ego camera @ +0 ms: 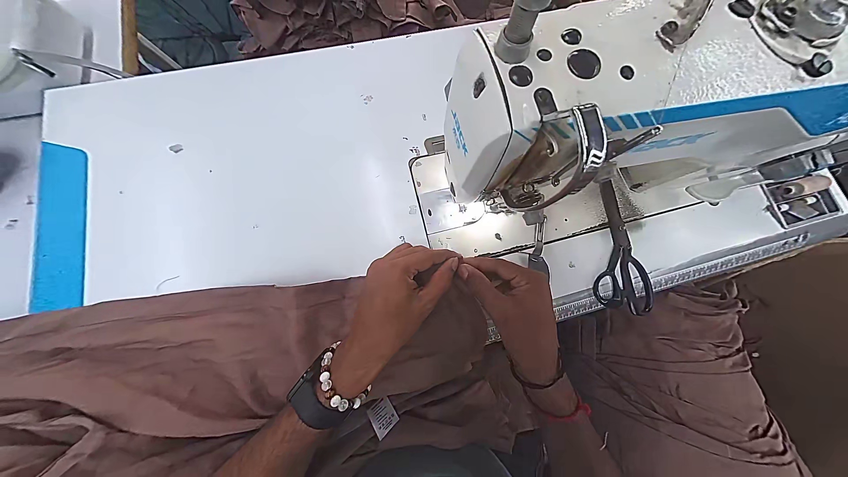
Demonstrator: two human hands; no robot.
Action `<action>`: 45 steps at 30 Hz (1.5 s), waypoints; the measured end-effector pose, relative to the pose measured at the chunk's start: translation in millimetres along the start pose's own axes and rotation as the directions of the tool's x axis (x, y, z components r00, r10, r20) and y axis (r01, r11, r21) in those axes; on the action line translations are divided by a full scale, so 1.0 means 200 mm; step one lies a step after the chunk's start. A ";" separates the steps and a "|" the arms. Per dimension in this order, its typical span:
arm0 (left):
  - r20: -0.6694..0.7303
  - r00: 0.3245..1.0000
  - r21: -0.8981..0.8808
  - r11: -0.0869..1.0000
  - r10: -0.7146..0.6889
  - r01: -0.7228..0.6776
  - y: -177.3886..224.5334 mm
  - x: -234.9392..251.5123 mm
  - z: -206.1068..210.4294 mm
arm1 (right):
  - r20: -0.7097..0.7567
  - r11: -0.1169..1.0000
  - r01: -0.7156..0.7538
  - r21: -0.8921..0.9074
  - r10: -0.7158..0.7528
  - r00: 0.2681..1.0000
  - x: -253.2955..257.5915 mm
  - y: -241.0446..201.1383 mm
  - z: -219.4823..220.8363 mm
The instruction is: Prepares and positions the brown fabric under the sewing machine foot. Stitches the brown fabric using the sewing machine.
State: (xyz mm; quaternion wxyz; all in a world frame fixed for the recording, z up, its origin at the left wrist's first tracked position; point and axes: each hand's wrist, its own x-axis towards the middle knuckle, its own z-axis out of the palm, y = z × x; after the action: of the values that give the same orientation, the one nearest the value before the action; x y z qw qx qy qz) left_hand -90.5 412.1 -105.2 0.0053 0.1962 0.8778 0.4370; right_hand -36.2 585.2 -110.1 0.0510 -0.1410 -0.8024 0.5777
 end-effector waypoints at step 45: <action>0.247 0.865 0.477 0.722 0.436 -0.500 -0.27 0.16 0.01 | 0.042 0.440 0.253 -0.862 -0.435 0.900 0.06 0.03 0.14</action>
State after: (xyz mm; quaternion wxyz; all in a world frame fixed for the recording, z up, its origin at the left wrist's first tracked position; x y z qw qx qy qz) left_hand -138.2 396.9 -142.7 -0.1075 0.4307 0.8827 0.1541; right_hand -53.7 565.2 -126.5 0.1665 -0.0341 -0.9828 0.0718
